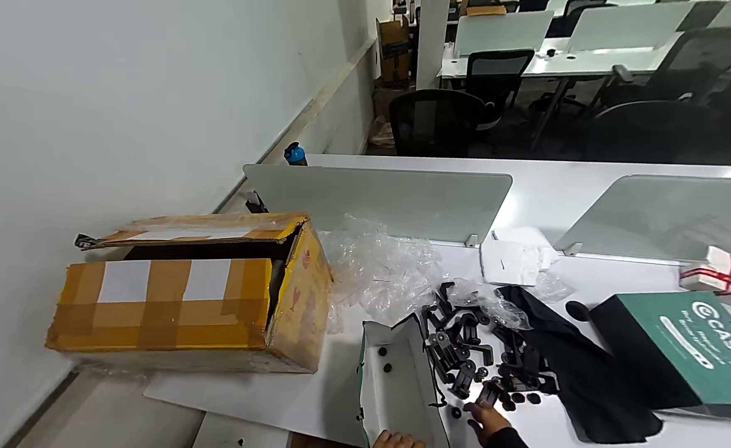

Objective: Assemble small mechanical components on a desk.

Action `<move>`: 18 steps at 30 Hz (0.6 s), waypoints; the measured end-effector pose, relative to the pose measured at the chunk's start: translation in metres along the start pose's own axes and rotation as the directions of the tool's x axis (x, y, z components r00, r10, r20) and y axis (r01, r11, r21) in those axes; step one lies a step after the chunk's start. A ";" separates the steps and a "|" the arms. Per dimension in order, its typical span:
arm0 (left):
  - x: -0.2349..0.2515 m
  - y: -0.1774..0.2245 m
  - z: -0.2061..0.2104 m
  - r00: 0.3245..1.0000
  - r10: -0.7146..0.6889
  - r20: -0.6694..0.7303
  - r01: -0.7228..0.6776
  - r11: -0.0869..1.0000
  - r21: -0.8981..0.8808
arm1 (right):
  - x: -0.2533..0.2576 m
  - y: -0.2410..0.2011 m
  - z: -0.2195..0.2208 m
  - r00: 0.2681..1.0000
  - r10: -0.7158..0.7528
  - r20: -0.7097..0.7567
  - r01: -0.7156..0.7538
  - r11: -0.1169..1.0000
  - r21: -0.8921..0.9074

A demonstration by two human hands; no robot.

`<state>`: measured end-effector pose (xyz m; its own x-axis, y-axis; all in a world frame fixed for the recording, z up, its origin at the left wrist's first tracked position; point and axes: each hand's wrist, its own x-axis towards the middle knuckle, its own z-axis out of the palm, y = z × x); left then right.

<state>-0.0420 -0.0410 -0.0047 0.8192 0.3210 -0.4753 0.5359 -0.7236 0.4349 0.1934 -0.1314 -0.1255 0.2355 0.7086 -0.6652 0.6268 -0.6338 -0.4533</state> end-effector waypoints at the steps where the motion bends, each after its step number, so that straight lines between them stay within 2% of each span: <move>1: 0.000 -0.001 0.001 1.000 -0.001 -0.004 0.001 1.000 0.010 | 0.004 -0.005 0.007 0.999 -0.005 0.035 0.006 1.000 -0.024; 5: 0.000 -0.005 0.007 0.994 0.020 -0.108 -0.020 1.000 0.004 | 0.035 -0.005 0.039 0.989 0.042 0.144 -0.018 0.987 -0.161; 7: -0.004 -0.007 0.007 0.977 0.020 -0.213 -0.022 1.000 -0.006 | 0.040 0.000 0.044 0.987 0.057 0.149 -0.036 0.990 -0.139; 8: -0.006 -0.010 0.008 0.957 0.014 -0.291 -0.019 1.000 -0.016 | 0.036 0.002 0.041 0.993 0.036 0.108 -0.026 0.995 -0.096; 9: -0.009 -0.012 0.008 0.935 0.001 -0.356 -0.020 0.999 -0.047 | 0.029 0.007 0.037 1.000 -0.026 0.007 0.026 0.999 -0.024; 10: -0.011 -0.015 0.006 0.907 -0.012 -0.420 -0.026 0.996 -0.083 | 0.021 0.012 0.034 0.979 -0.118 -0.167 0.127 0.991 0.050; 11: -0.012 -0.018 0.004 0.872 -0.024 -0.488 -0.037 0.993 -0.113 | 0.014 0.015 0.030 0.905 -0.200 -0.375 0.253 0.962 0.098; 12: -0.013 -0.021 0.002 0.821 -0.030 -0.570 -0.050 0.991 -0.125 | 0.007 0.011 0.024 0.778 -0.255 -0.574 0.383 0.917 0.112; 13: -0.013 -0.024 0.000 0.764 -0.042 -0.643 -0.059 0.989 -0.135 | -0.001 0.002 0.015 0.630 -0.277 -0.725 0.489 0.867 0.093; 14: -0.012 -0.027 -0.002 0.709 -0.056 -0.703 -0.060 0.988 -0.139 | -0.012 -0.014 0.003 0.515 -0.279 -0.811 0.564 0.822 0.075; 15: -0.012 -0.030 -0.005 0.661 -0.067 -0.747 -0.057 0.989 -0.139 | -0.024 -0.032 -0.010 0.435 -0.289 -0.853 0.623 0.780 0.053; 16: -0.011 -0.032 -0.008 0.621 -0.073 -0.780 -0.051 0.990 -0.133 | -0.035 -0.050 -0.021 0.385 -0.324 -0.864 0.678 0.735 0.027; 18: -0.007 -0.034 -0.013 0.572 -0.073 -0.817 -0.043 0.992 -0.119 | -0.051 -0.077 -0.033 0.355 -0.452 -0.818 0.770 0.638 -0.018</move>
<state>-0.0636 -0.0113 -0.0062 0.5962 0.7358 0.3212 0.5207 -0.6589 0.5429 0.1569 -0.1084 -0.0370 0.4082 0.7918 0.4544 0.5947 0.1470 -0.7904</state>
